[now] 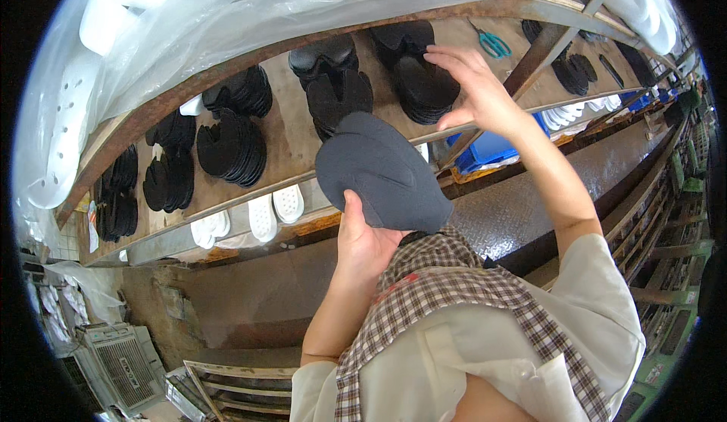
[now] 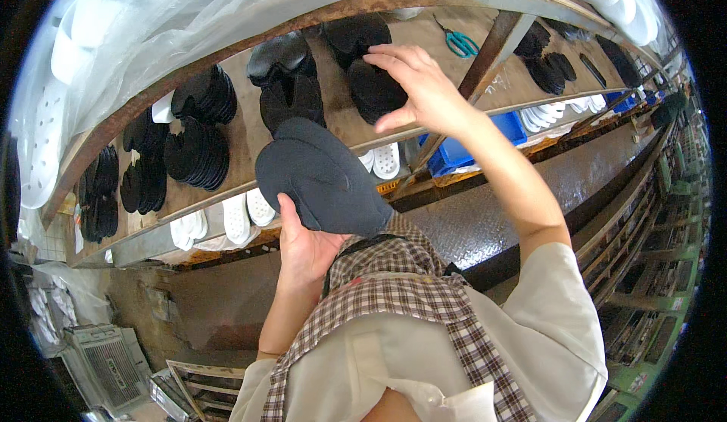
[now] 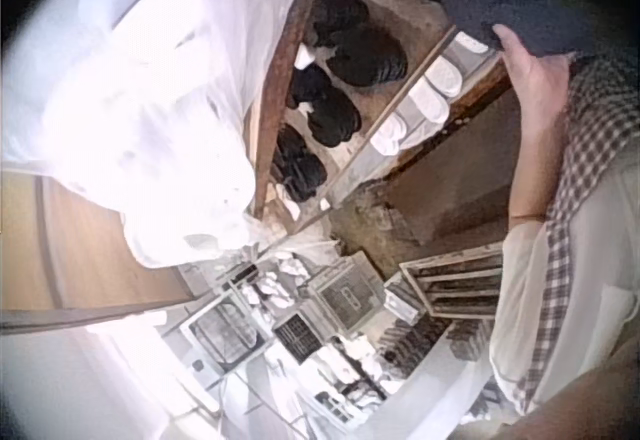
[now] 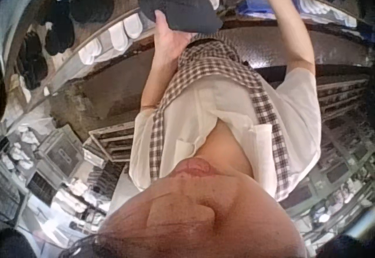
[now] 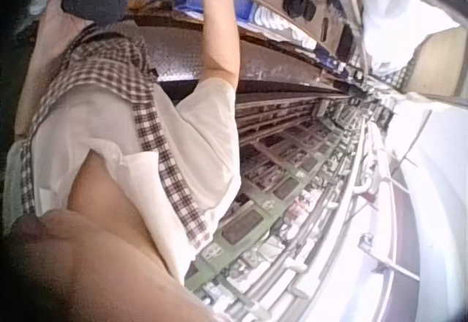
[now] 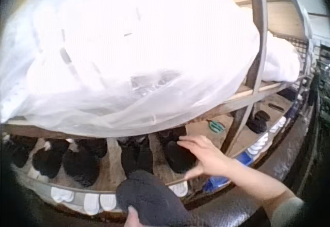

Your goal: The person repeatedly picks up black slipper soles and upper parts from a shelf, aligns and presses them together, and places the assembled slippers back on the shelf. The process is repeated multiple times with different pairs.

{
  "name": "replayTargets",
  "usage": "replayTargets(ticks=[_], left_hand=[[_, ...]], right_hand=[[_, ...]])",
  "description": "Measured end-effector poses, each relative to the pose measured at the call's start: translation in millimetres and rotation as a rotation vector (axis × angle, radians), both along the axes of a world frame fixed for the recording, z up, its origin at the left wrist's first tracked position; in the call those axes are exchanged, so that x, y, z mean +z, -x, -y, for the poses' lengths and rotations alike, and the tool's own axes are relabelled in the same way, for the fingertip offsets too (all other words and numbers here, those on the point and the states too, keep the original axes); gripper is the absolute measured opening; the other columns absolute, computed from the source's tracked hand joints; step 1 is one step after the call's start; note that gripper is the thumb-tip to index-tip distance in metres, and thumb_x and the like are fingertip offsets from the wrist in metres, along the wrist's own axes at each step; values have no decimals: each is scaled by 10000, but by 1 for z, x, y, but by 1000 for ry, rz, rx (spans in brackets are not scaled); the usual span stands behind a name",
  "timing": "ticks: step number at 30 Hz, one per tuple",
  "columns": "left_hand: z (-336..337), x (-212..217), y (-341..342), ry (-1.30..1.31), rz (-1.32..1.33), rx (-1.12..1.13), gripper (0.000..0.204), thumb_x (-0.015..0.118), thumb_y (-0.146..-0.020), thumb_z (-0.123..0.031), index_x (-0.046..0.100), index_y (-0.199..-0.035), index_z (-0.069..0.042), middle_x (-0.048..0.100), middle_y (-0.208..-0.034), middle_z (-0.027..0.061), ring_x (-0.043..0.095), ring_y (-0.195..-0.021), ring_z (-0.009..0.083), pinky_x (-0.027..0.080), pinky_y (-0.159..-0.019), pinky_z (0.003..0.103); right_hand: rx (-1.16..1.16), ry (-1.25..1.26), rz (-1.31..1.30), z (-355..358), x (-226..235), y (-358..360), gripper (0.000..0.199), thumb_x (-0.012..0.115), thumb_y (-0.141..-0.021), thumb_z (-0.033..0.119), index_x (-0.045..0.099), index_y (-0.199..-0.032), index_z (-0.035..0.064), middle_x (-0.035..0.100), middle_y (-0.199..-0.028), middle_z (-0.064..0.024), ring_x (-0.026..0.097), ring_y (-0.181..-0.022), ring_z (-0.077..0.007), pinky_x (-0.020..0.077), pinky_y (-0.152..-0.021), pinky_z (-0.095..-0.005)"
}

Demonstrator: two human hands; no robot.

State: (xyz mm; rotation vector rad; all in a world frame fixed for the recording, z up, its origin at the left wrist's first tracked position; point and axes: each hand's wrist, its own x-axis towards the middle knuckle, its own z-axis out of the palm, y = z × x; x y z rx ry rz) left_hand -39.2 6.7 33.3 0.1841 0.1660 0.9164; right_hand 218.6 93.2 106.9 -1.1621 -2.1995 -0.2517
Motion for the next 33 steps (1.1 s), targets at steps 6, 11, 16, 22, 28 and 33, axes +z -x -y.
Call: replayTargets(ticks=[6,11,16,22,28,33], left_hand=[[6,0,-13,-115,-202,-188,626,483,-947,-462,301,-1414,-87,441,-1382,106,465,-1262,295,426,-1002,519],[8,5,-19,-101,-205,-272,595,631,-902,-223,331,-1377,-25,470,-1332,153,533,-1189,289,506,-920,483],[14,7,-19,-50,-335,-278,565,661,-812,-33,416,-1319,10,552,-1235,171,595,-1095,316,524,-879,488],[18,1,-21,45,-309,-250,560,636,-800,9,421,-1318,16,552,-1239,174,594,-1094,319,522,-877,483],[21,0,-18,58,-313,-196,595,640,-779,29,420,-1329,-13,542,-1263,146,557,-1149,319,487,-923,499],[22,1,-19,66,-344,-148,600,639,-781,35,419,-1336,-25,537,-1273,135,560,-1145,310,477,-937,481]], right_hand=[[192,270,48,45,21,55,653,768,-700,398,592,-1176,-13,583,-1144,-155,503,-1071,-331,407,-941,-412],[134,340,-124,50,9,63,381,759,-733,238,646,-1033,31,612,-1044,-104,529,-1032,-284,442,-894,-361],[278,830,-1097,44,9,38,150,661,-874,89,605,-1004,42,641,-960,14,584,-862,-63,488,-779,-241],[180,-3,-582,-7,13,-20,177,583,-860,-8,449,-957,56,606,-1210,-119,593,-1015,-206,467,-886,-322],[40,206,48,5,-30,-18,226,639,-712,42,499,-888,68,588,-1257,-109,503,-1125,-312,408,-939,-423],[-6,183,104,0,-30,-23,426,771,-667,311,563,-968,94,618,-1144,-88,493,-1096,-301,393,-916,-420]])
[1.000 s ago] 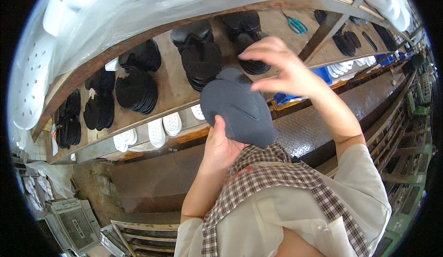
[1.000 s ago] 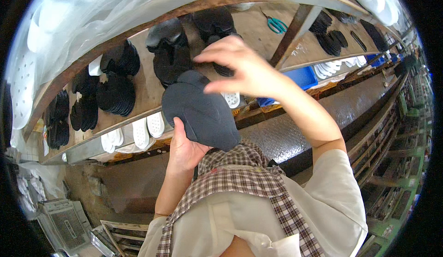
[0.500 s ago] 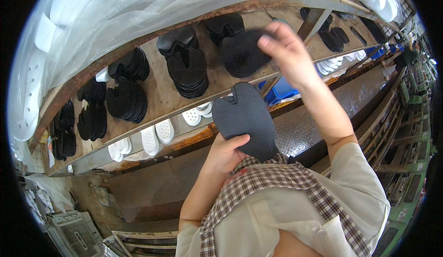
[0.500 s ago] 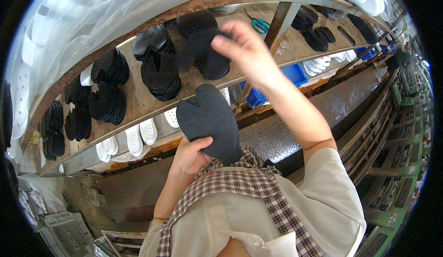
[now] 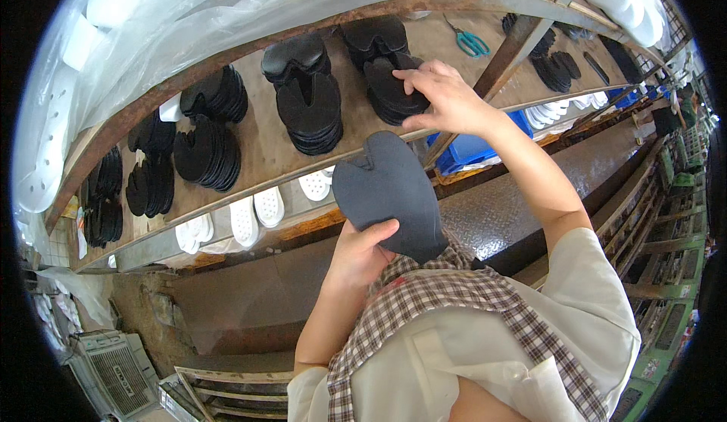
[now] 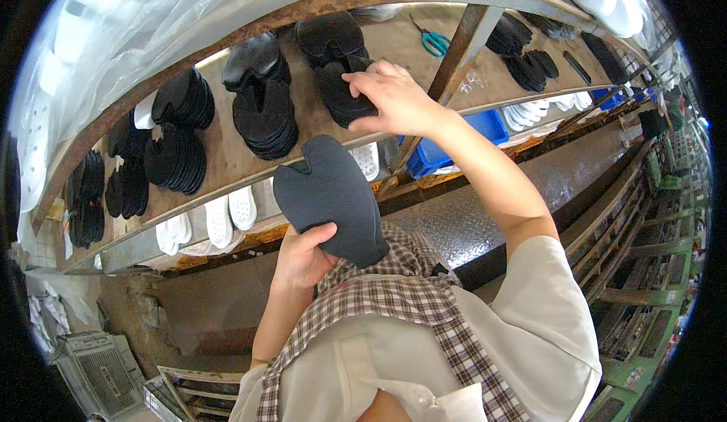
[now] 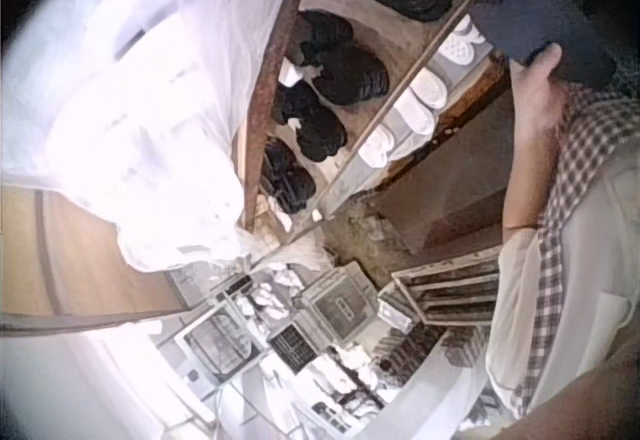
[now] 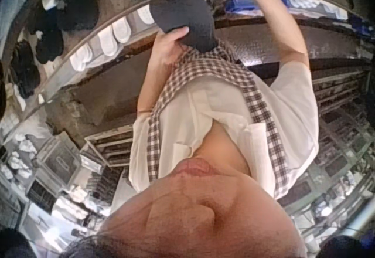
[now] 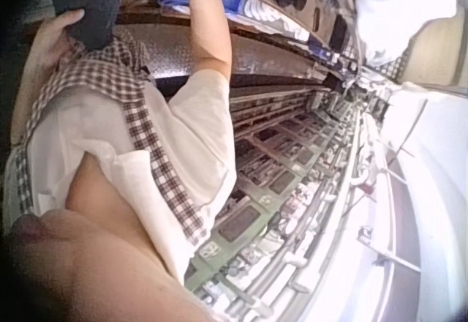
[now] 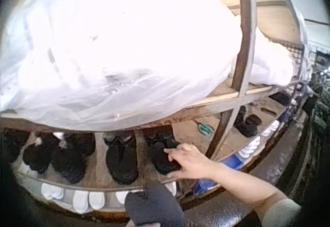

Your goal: The person repeatedly picks up black slipper soles and upper parts from a shelf, aligns and presses them together, and places the assembled slippers back on the shelf. The process is repeated multiple times with different pairs.

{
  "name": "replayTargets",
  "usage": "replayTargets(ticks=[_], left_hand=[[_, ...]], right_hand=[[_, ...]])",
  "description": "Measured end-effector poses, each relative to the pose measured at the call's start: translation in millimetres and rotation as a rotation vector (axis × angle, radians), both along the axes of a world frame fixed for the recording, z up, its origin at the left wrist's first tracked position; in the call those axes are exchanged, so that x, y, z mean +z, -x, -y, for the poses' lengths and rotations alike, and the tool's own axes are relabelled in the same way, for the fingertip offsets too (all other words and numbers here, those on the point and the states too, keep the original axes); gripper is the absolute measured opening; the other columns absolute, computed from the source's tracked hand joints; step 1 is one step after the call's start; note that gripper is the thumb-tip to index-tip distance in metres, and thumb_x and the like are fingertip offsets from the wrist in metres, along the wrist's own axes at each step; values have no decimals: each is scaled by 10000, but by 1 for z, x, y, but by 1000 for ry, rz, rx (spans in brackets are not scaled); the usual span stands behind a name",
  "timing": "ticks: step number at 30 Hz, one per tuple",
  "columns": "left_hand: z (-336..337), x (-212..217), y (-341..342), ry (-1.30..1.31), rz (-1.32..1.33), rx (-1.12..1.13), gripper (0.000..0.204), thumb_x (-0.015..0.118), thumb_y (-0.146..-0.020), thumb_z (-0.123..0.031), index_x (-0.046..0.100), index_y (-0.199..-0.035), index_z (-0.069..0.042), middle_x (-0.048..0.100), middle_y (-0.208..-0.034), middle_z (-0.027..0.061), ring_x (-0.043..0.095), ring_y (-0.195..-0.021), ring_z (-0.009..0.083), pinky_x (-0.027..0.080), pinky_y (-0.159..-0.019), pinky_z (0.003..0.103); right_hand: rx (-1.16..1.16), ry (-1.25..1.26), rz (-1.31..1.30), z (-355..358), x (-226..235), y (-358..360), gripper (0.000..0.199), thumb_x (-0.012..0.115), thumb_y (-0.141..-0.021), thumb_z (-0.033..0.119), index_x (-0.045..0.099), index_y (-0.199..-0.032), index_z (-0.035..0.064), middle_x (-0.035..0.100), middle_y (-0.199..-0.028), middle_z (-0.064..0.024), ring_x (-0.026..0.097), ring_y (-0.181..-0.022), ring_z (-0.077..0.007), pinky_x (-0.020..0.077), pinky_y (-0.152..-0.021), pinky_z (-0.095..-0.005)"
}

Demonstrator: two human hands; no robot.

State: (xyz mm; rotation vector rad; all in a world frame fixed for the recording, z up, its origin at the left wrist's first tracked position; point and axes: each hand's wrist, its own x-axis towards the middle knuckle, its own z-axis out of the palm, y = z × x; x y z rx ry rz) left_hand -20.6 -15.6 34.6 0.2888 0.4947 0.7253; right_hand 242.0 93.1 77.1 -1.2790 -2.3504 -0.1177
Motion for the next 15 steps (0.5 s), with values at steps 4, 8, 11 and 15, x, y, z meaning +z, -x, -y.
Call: replayTargets(ticks=[4,8,11,15], left_hand=[[2,0,0,-57,39,28,570,621,-807,19,419,-1338,-31,536,-1280,138,558,-1149,313,471,-942,484],[2,-1,5,-122,35,10,555,601,-884,-136,369,-1381,-55,501,-1332,134,516,-1207,323,435,-984,506],[0,-1,6,-87,90,33,540,525,-953,-280,326,-1410,-72,462,-1372,131,467,-1260,315,406,-1010,516],[1,2,3,-107,240,126,517,460,-990,-310,290,-1424,-84,437,-1386,128,446,-1277,306,385,-1029,518]], right_hand=[[-28,-100,88,-13,-2,2,541,786,-615,438,584,-979,93,609,-1015,-75,523,-1008,-297,423,-875,-411],[-29,-173,59,-13,4,12,591,784,-616,447,595,-1041,82,603,-1059,-89,528,-1019,-308,433,-892,-416],[5,-291,-84,6,22,19,555,765,-691,411,606,-1101,72,593,-1104,-116,517,-1054,-331,427,-914,-405],[-103,551,-548,63,39,40,385,718,-824,349,593,-1030,49,614,-721,-52,576,-665,-128,455,-579,-287]])
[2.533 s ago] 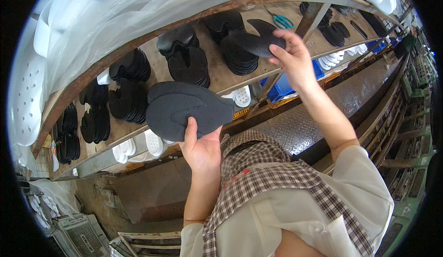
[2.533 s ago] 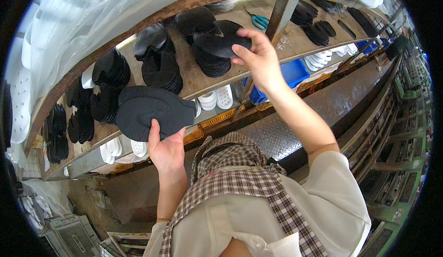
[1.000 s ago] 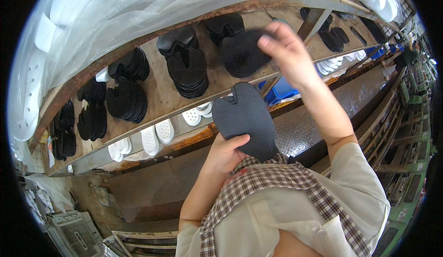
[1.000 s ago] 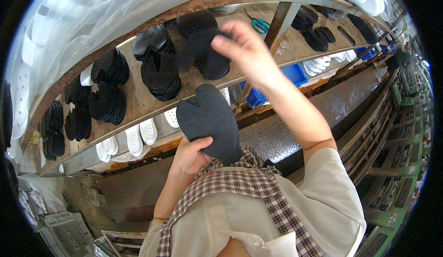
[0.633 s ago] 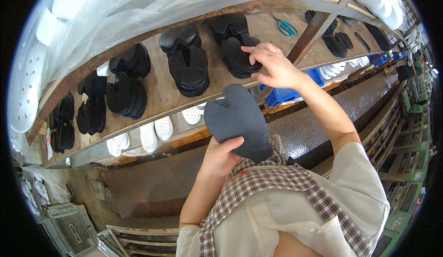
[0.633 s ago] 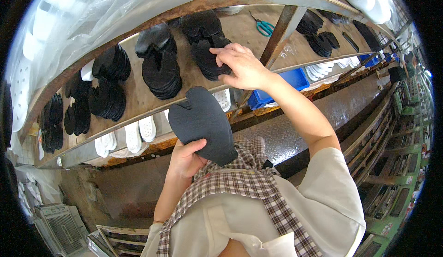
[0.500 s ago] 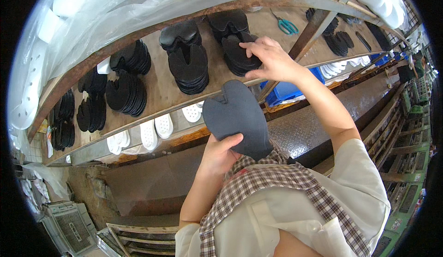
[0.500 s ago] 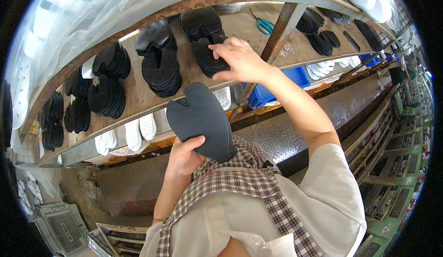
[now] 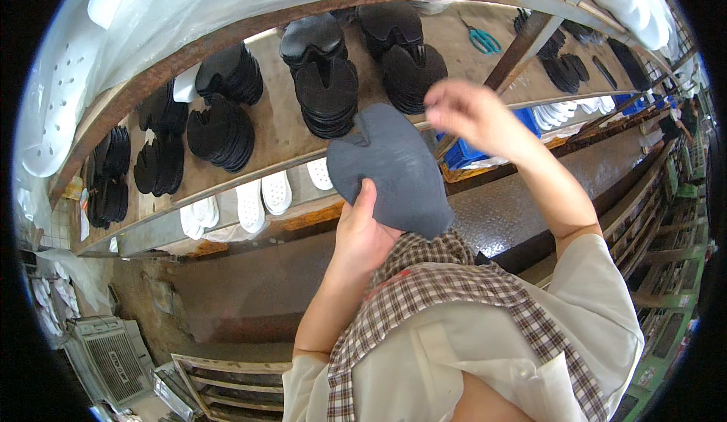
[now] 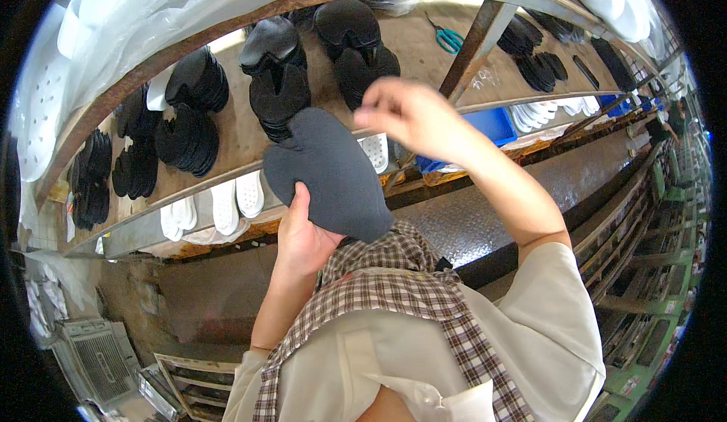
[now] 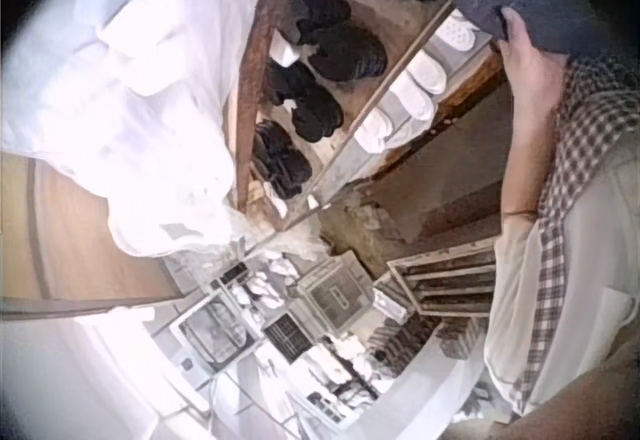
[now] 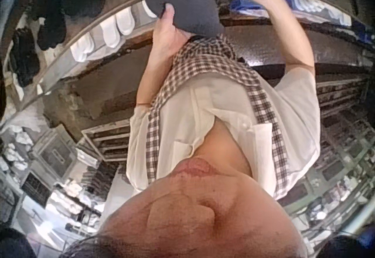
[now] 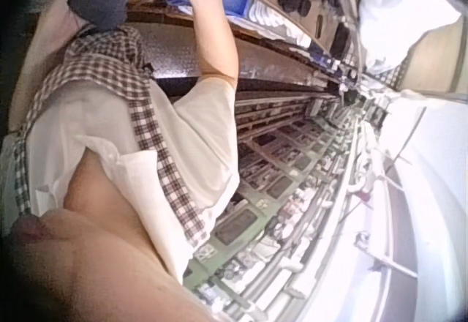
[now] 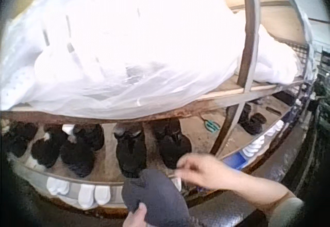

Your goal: The person repeatedly picks up black slipper soles and upper parts from a shelf, aligns and presses them together, and places the assembled slippers back on the shelf. The process is repeated multiple times with different pairs.

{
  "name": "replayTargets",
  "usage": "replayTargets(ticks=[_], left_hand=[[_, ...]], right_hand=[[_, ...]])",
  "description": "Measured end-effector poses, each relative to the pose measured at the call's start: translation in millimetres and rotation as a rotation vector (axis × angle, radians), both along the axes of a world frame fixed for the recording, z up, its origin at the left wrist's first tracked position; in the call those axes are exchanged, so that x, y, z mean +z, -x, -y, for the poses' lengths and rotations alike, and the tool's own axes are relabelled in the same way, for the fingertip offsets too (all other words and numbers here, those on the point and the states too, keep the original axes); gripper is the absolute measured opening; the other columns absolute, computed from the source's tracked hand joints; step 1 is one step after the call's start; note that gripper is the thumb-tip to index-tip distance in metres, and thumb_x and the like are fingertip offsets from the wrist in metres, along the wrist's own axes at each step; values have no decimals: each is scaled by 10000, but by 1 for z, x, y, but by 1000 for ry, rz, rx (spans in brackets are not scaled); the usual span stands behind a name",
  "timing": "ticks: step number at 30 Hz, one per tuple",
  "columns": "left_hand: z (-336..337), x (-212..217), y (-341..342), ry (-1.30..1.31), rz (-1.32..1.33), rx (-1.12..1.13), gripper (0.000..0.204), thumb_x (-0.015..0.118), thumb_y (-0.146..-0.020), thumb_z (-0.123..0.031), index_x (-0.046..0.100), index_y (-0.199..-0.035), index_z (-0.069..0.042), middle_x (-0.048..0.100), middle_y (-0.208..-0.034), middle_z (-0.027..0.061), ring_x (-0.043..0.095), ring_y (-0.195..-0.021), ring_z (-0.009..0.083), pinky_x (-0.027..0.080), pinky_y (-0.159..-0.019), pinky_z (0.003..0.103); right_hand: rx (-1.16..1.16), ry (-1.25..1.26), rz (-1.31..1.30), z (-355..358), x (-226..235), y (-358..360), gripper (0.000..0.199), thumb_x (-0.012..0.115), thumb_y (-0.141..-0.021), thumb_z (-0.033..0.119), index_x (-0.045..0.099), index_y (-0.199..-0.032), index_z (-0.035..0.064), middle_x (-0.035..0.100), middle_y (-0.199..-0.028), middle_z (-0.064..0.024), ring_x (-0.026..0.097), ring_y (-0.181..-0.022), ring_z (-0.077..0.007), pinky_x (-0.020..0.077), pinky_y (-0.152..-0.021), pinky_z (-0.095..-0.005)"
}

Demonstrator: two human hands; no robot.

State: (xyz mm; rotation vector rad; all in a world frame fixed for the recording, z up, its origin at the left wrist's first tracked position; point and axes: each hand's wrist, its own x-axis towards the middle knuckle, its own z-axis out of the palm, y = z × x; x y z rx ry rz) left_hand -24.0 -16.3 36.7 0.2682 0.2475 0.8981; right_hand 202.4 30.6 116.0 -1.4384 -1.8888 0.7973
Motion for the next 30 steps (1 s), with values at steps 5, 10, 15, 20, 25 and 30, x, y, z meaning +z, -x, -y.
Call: replayTargets(ticks=[5,10,15,20,25,30], left_hand=[[1,6,-11,-213,-113,201,509,440,-997,-318,285,-1418,-80,437,-1384,132,452,-1268,320,386,-1026,539],[-8,7,-8,-152,81,134,553,431,-982,-412,293,-1411,-91,434,-1390,135,444,-1271,345,397,-1002,588],[-9,5,-5,-168,151,72,687,386,-934,-570,262,-1440,-122,369,-1449,103,371,-1327,335,381,-991,640],[-7,9,0,-262,138,157,548,369,-994,-433,318,-1399,-67,438,-1398,161,398,-1314,310,361,-1050,561],[-2,10,-12,-238,-6,431,281,402,-1006,-125,486,-1248,-10,543,-1279,225,484,-1249,292,362,-1074,453],[-10,15,-11,-245,1,618,267,429,-1006,-160,513,-1229,-40,552,-1277,127,502,-1231,307,401,-1024,515]], right_hand=[[59,273,-133,57,-6,29,374,731,-807,129,564,-1119,6,575,-689,-17,517,-624,-76,419,-545,-254],[-91,88,-158,62,5,20,268,692,-823,50,631,-1081,12,555,-691,1,482,-639,-59,407,-561,-240],[-21,-394,70,45,22,2,178,741,-752,70,670,-905,14,512,-723,-57,526,-755,-192,426,-701,-300],[-101,-356,-37,39,15,16,165,654,-819,11,663,-984,5,550,-739,-45,527,-631,-145,449,-625,-262],[-2,93,-598,44,14,21,281,531,-853,-37,606,-1119,10,626,-996,-71,614,-844,-128,490,-738,-246],[-39,367,-792,28,13,19,474,525,-824,-65,488,-1287,28,573,-1217,-110,597,-1050,-149,513,-855,-259]])
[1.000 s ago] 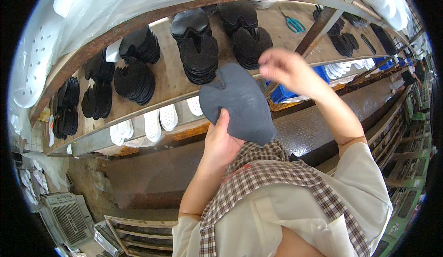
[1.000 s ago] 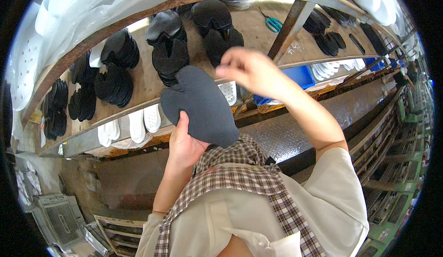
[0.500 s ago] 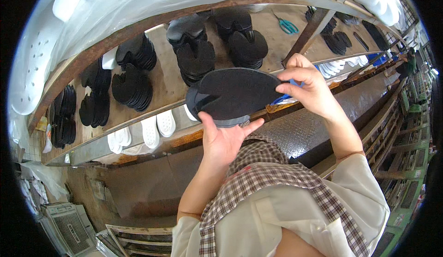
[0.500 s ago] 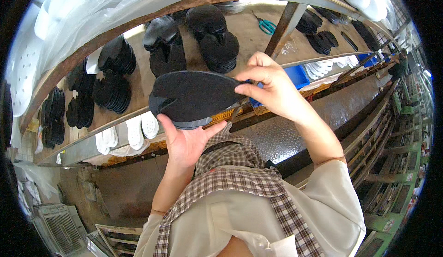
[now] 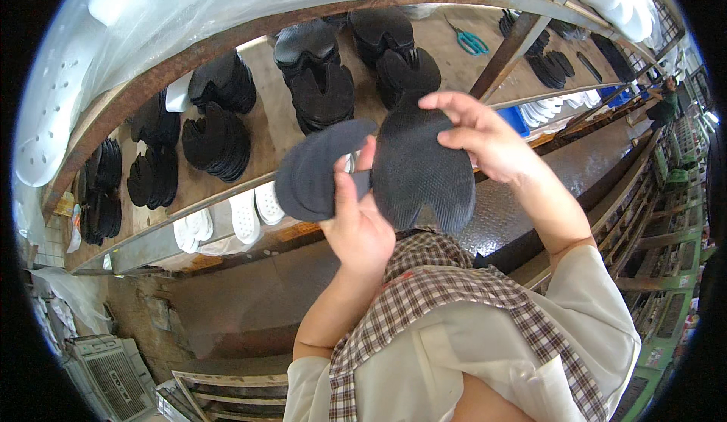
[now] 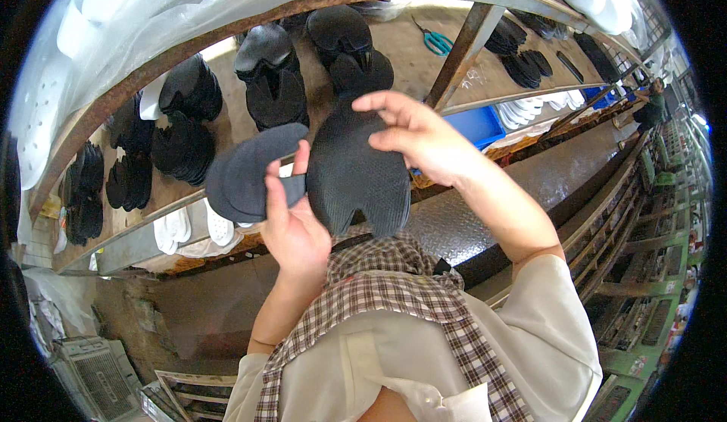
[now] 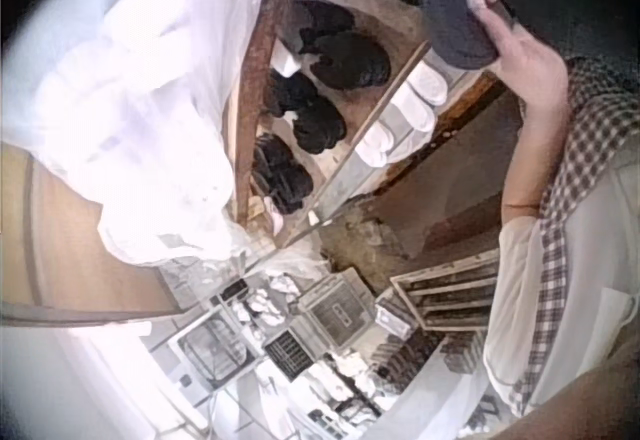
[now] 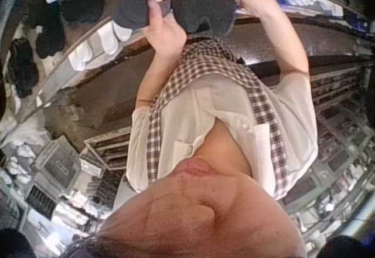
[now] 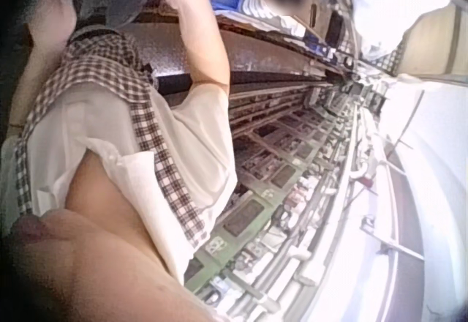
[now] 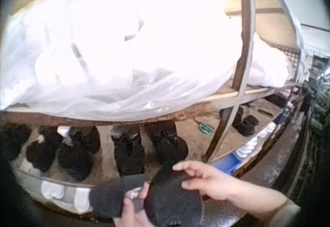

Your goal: The person repeatedly picks up black slipper soles and upper parts from a shelf, aligns and presses them together, and places the assembled slippers back on the shelf. The process is repeated multiple times with different pairs.

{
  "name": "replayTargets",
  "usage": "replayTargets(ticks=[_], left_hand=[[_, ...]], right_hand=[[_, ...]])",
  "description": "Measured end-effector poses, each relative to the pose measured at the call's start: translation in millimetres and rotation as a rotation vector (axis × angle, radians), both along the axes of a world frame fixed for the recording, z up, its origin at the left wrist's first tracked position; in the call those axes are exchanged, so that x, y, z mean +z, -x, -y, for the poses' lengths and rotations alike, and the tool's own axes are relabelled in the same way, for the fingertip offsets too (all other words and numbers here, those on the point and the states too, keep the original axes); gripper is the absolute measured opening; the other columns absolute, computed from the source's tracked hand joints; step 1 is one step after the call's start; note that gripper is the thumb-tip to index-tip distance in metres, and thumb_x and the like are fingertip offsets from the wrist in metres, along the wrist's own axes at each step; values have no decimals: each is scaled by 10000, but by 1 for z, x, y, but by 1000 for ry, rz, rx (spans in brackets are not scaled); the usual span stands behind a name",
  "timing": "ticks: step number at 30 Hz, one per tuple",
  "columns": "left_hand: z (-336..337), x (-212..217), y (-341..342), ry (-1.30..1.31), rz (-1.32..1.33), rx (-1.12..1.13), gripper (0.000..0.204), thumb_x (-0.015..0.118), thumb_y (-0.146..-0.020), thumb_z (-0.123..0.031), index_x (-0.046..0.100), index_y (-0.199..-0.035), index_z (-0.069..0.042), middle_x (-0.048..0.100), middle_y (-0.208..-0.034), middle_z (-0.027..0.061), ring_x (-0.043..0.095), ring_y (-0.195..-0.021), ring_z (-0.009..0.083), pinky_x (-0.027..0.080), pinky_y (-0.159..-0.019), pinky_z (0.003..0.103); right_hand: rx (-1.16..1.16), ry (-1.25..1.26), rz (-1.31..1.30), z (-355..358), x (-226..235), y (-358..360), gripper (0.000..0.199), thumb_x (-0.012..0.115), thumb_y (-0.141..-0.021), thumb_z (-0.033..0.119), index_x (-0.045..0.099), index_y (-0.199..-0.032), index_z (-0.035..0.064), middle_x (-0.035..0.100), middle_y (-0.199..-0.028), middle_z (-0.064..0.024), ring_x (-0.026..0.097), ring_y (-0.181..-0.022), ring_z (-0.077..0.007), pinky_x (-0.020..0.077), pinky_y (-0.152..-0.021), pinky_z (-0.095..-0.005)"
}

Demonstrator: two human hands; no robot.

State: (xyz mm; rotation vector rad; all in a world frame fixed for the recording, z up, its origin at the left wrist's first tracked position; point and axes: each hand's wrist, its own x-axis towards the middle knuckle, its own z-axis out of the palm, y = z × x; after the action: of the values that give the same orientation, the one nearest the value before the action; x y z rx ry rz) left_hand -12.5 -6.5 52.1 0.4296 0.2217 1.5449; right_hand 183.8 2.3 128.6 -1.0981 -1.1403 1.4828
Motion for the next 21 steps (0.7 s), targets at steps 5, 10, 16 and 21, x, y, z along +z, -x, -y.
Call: replayTargets(ticks=[5,10,16,21], left_hand=[[-6,4,24,66,-60,116,267,470,-989,-185,522,-1220,-62,551,-1231,78,532,-1193,321,472,-921,502],[8,-5,27,240,-161,13,245,526,-950,-140,539,-1159,-12,581,-1163,114,596,-1078,286,513,-853,441],[21,-14,30,369,-230,-30,186,530,-924,-57,539,-1102,-5,598,-1084,115,635,-1009,242,527,-823,395],[16,-19,27,339,-334,-132,187,549,-931,-98,549,-1088,4,621,-975,91,661,-873,217,533,-715,331]], right_hand=[[-404,-395,156,-86,11,-23,514,556,-895,-2,377,-1374,59,527,-1267,-181,588,-1063,-237,524,-888,-329],[-469,-403,352,-225,-13,-66,397,525,-948,233,503,-1297,46,524,-1329,-142,493,-1216,-245,366,-1051,-387],[-458,-360,1301,-306,-63,-72,483,379,-975,409,528,-1296,81,480,-1371,-186,445,-1275,-304,276,-1110,-437],[-301,-126,1820,-308,-56,-66,568,282,-966,474,520,-1334,113,468,-1397,-150,400,-1315,-339,238,-1122,-491]])
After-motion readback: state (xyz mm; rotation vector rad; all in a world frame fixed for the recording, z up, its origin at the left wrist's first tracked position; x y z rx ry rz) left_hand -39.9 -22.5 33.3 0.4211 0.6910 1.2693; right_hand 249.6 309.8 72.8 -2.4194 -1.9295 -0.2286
